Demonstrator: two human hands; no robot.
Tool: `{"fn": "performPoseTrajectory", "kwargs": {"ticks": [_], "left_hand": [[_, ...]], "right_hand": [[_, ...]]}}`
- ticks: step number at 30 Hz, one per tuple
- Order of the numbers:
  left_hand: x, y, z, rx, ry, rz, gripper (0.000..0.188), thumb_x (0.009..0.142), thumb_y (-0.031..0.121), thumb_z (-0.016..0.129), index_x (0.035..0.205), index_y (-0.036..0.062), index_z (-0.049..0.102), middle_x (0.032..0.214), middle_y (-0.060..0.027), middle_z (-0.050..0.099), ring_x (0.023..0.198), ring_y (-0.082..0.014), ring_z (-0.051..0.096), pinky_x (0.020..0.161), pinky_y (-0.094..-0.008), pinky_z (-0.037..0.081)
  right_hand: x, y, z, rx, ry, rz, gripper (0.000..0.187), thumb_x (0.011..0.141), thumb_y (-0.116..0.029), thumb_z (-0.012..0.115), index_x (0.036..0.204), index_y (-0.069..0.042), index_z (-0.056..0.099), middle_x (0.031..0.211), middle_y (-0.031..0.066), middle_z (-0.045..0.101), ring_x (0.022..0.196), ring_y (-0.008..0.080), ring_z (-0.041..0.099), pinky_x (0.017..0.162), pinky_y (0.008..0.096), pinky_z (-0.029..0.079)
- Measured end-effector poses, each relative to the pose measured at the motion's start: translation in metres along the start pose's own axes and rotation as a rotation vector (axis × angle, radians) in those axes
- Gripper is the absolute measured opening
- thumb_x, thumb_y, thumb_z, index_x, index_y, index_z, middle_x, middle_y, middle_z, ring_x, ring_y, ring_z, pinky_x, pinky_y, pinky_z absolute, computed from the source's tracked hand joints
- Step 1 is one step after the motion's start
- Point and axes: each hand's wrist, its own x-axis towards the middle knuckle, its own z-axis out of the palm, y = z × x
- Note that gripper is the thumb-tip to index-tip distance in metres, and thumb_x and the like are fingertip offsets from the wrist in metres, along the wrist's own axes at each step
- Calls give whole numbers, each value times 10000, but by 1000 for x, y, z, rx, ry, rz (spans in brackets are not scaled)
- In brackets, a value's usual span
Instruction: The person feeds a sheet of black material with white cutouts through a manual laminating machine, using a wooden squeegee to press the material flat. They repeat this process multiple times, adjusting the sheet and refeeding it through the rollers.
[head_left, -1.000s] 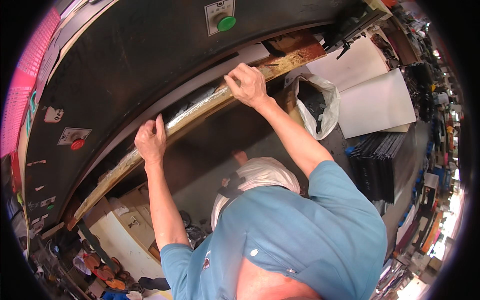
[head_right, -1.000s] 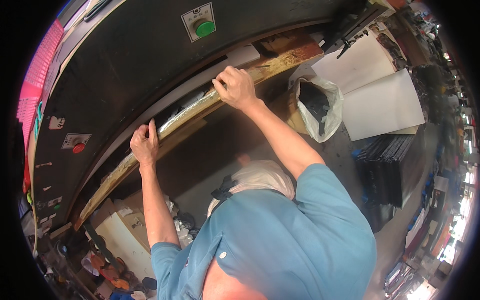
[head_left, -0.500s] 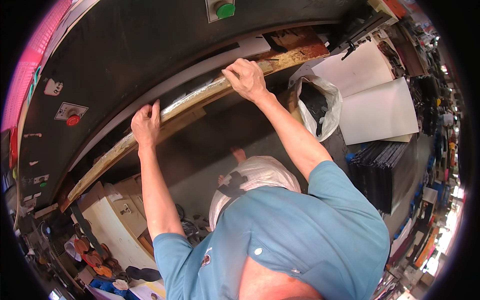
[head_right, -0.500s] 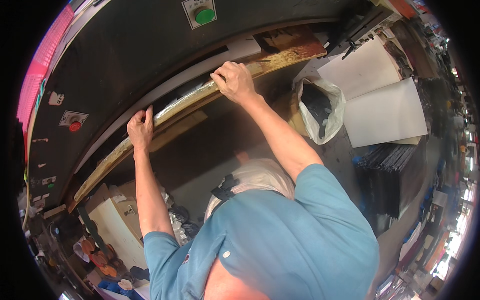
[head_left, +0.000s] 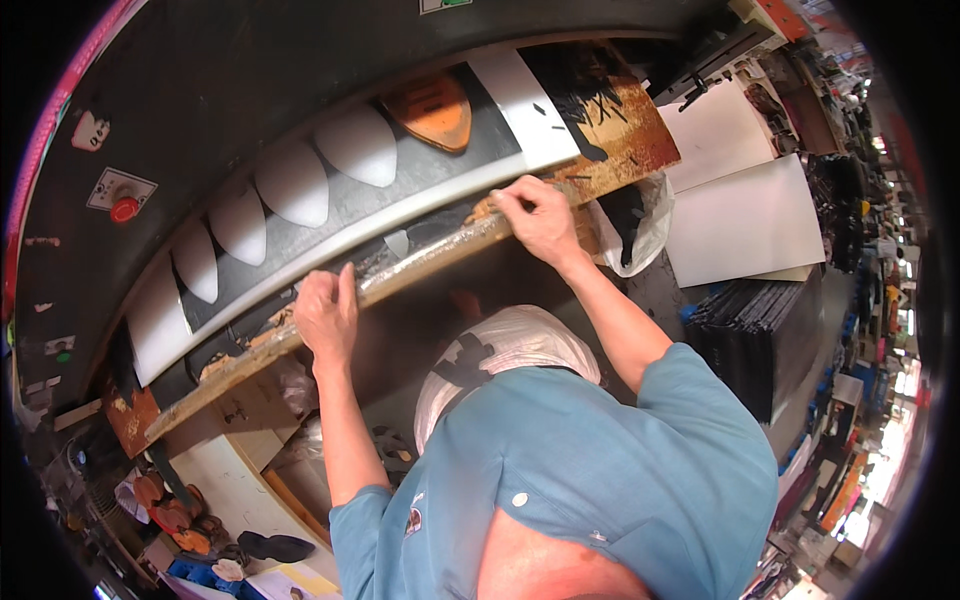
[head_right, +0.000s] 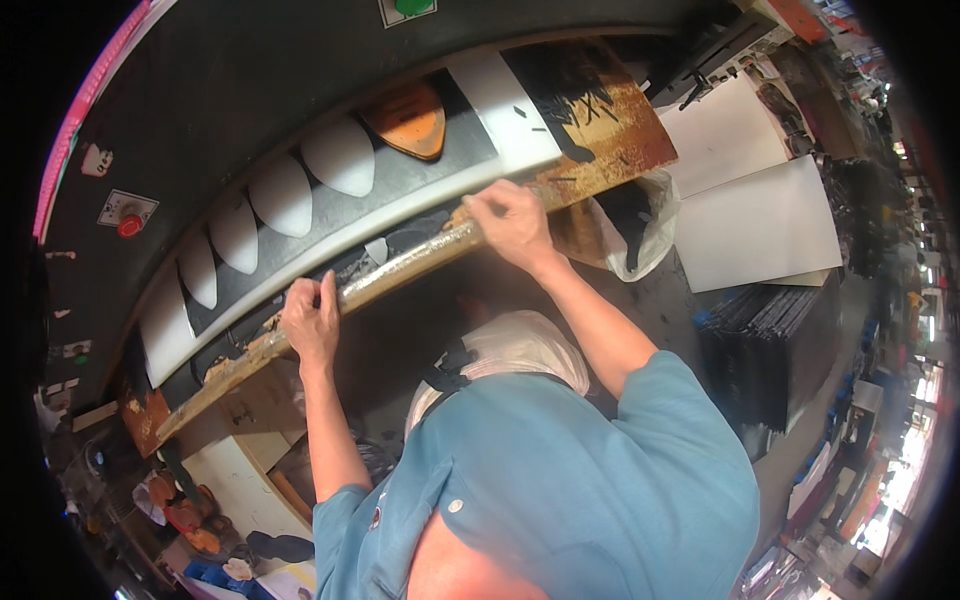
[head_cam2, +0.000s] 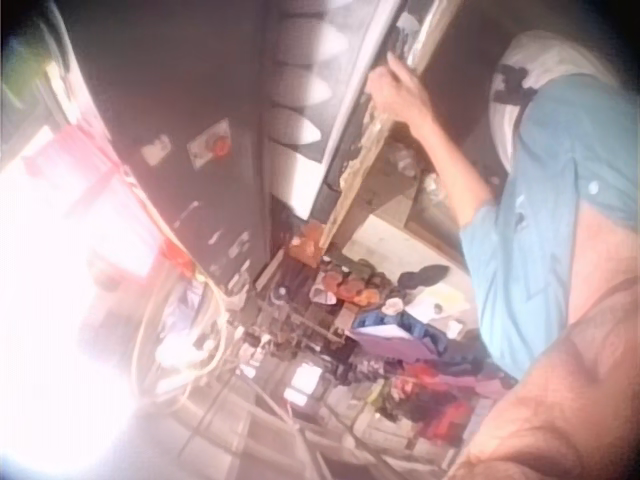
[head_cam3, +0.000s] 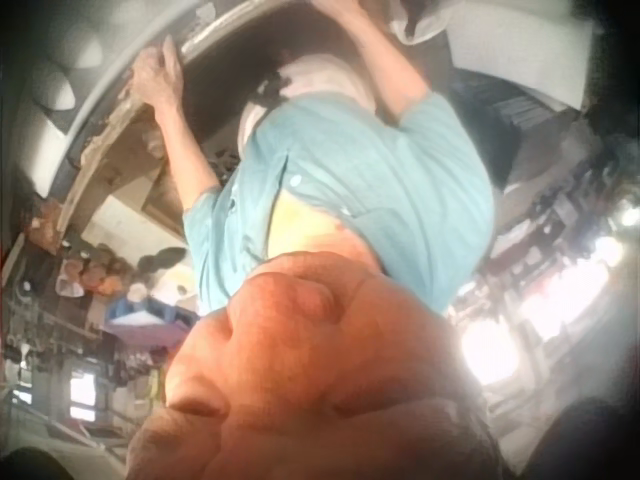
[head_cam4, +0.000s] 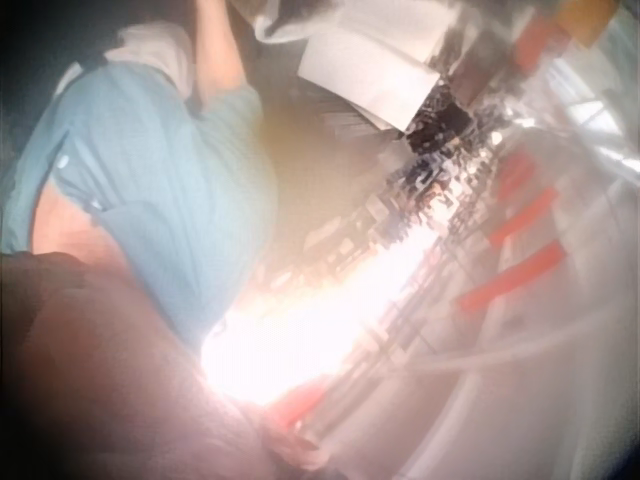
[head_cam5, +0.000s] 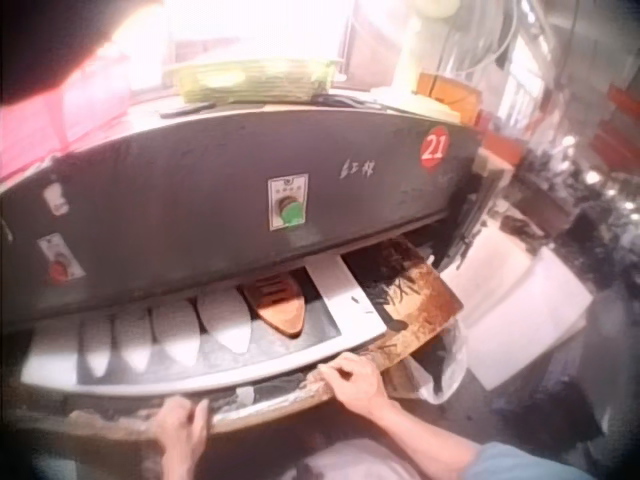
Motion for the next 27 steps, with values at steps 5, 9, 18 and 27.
{"fn": "performPoseTrajectory", "kwargs": {"ticks": [5, 9, 18, 27], "left_hand": [[-53, 34, -22, -54, -67, -37, 321, 912, 119, 825, 731, 46, 571, 720, -141, 574, 677, -357, 579, 631, -469, 467], [-78, 35, -39, -325, -75, 50, 239, 902, 20, 806, 785, 21, 597, 726, -136, 615, 626, -340, 595, 584, -433, 468], [78, 15, 45, -432, -200, 80, 356, 1035, 7, 578, 1381, -65, 615, 1503, -296, 573, 1449, -479, 499, 1216, -526, 402], [101, 11, 100, -10, -216, 231, 532, 977, 147, 686, 1454, -66, 587, 1580, -262, 521, 1507, -450, 445, 1254, -553, 347]], "right_hand": [[-6, -33, -25, -187, 127, -239, 209, 969, -159, 796, 1078, 10, 741, 1013, 76, 721, 879, 160, 653, 805, 311, 544], [17, -40, 22, -374, -42, -156, 889, 807, -389, 906, 1509, 9, 531, 1531, 296, 479, 1352, 412, 524, 1182, 464, 424], [46, -37, 93, -593, -199, -156, 1041, 682, -422, 887, 1562, -19, 502, 1588, 332, 378, 1371, 487, 456, 1187, 526, 422], [72, -20, 28, 516, -319, 224, 925, 767, -271, 873, 1534, 99, 514, 1455, 157, 603, 1307, 227, 608, 1134, 336, 468]]}}
